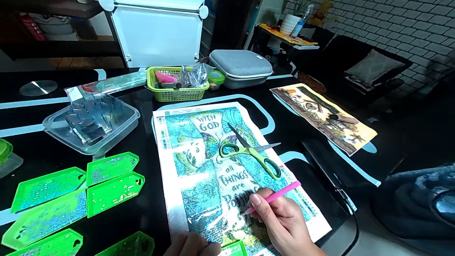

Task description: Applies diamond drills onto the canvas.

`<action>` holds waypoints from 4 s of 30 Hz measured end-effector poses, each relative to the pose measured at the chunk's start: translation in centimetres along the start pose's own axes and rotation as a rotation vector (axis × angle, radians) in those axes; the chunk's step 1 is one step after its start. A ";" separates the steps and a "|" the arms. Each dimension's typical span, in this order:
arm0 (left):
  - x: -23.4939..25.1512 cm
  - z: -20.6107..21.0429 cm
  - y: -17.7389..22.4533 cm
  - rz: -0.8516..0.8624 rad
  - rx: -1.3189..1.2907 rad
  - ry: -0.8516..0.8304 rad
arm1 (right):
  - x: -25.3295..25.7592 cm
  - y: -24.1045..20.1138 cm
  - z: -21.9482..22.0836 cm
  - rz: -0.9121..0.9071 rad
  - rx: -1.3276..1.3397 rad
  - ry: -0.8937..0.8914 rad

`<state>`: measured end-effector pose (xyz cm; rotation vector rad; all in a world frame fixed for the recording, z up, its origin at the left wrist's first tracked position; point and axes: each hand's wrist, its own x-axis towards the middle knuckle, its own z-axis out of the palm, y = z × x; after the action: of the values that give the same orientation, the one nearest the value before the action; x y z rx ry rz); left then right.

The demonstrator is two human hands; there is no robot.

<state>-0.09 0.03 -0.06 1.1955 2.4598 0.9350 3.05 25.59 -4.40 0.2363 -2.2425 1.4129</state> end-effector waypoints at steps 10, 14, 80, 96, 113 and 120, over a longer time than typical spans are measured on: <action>0.0 -0.1 0.0 -0.005 0.000 -0.009 | -0.1 0.1 0.2 -0.112 -0.232 -0.042; 0.0 -0.1 0.0 -0.004 -0.008 -0.009 | -0.2 0.1 0.3 -0.128 -0.259 -0.043; -0.1 0.1 0.0 -0.007 -0.004 0.029 | -2.5 -3.7 1.8 -0.044 0.046 -0.222; -0.1 0.2 0.0 0.000 0.003 0.029 | -2.4 -3.6 1.7 -0.043 0.054 -0.245; -0.1 0.3 0.0 0.006 0.001 0.042 | -2.0 -3.7 1.5 -0.080 0.031 -0.265; -0.1 0.3 0.0 0.005 0.007 0.043 | -2.1 -3.6 1.7 -0.127 -0.004 -0.263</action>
<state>0.09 0.07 -0.31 1.1963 2.4965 0.9639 5.79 22.27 -3.16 0.5839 -2.3890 1.3763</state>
